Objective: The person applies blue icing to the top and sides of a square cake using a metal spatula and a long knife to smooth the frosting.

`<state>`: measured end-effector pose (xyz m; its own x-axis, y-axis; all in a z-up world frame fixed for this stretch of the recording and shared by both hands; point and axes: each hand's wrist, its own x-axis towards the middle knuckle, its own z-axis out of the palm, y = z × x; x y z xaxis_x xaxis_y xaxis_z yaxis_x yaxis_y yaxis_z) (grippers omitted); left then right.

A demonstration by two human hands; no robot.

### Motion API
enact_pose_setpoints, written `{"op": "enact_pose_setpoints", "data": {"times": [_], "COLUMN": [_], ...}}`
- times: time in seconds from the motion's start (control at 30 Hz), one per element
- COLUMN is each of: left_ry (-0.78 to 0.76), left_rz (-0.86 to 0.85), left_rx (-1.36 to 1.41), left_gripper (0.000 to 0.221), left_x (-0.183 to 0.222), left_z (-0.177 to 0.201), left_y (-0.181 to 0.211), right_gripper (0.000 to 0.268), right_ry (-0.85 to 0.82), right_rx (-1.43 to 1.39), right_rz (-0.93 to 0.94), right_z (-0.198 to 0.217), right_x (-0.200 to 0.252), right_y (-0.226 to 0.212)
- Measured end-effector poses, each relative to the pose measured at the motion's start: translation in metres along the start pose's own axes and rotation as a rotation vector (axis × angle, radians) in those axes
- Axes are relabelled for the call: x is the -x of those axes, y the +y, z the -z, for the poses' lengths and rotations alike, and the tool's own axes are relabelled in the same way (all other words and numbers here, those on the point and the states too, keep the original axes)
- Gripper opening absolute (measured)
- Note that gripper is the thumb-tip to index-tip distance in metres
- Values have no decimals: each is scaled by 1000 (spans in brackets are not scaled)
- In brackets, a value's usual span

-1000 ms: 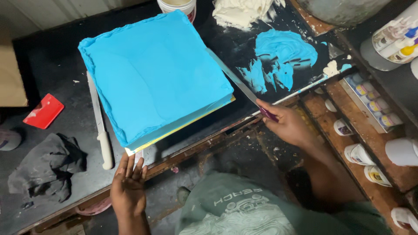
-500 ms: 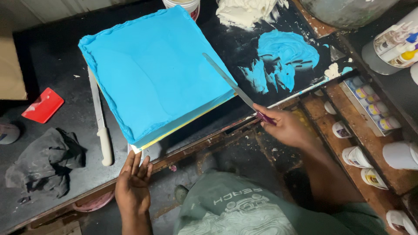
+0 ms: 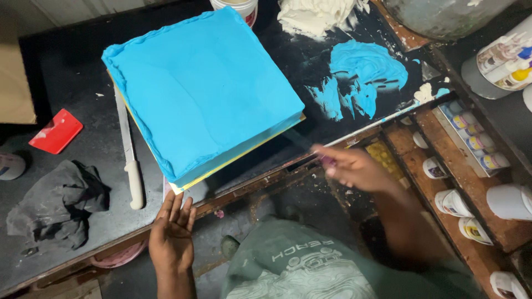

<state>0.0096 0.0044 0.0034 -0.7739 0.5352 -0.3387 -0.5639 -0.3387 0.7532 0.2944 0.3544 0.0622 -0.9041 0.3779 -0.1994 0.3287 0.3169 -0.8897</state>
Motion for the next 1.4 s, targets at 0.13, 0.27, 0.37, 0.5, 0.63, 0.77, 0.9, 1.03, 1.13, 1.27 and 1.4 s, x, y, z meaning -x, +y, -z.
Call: {"op": "enact_pose_setpoints", "data": {"times": [0.13,0.27,0.37,0.5,0.63,0.77,0.9,1.03,1.13,1.27,1.4], "left_ry": [16,-15,50,-12,-79,-126,-397,-354,-415,-351,-387], "left_rz": [-29,-66,-42,-96,-82,178,182,223,198,232,203], "left_rx": [-16,-13,-59,-57,-42,-204,-83,-90,-42,-77,-69], "left_gripper": [74,72,70,70,75,75,78,79,82,81,81], "left_x": [-6,-21,-38,-50,-45,-24,-12,-13,-15,-14,-15], "left_z": [6,20,28,26,2,-37,-58,-57,-58,-61,-63], "left_y": [1,6,17,28,-1,-34,-39,-29,-28,-28,-30], "right_gripper": [65,44,35,58,61,63,59,59,61,61,63], "right_ry": [484,512,452,395,417,569,529,558,556,541,478], "right_rx": [-163,568,706,495,394,209,246,368,325,394,348], "right_rz": [-92,-511,-295,-171,-226,-137,-132,226,2,-90,-53], "right_z": [16,-6,-34,-19,0,7,15,17,19,23,24], "right_x": [-16,-56,-59,-48,-49,-26,-15,-13,-19,-29,-36], "right_y": [73,181,208,163,101,33,-11,-22,-27,-32,-28]}}
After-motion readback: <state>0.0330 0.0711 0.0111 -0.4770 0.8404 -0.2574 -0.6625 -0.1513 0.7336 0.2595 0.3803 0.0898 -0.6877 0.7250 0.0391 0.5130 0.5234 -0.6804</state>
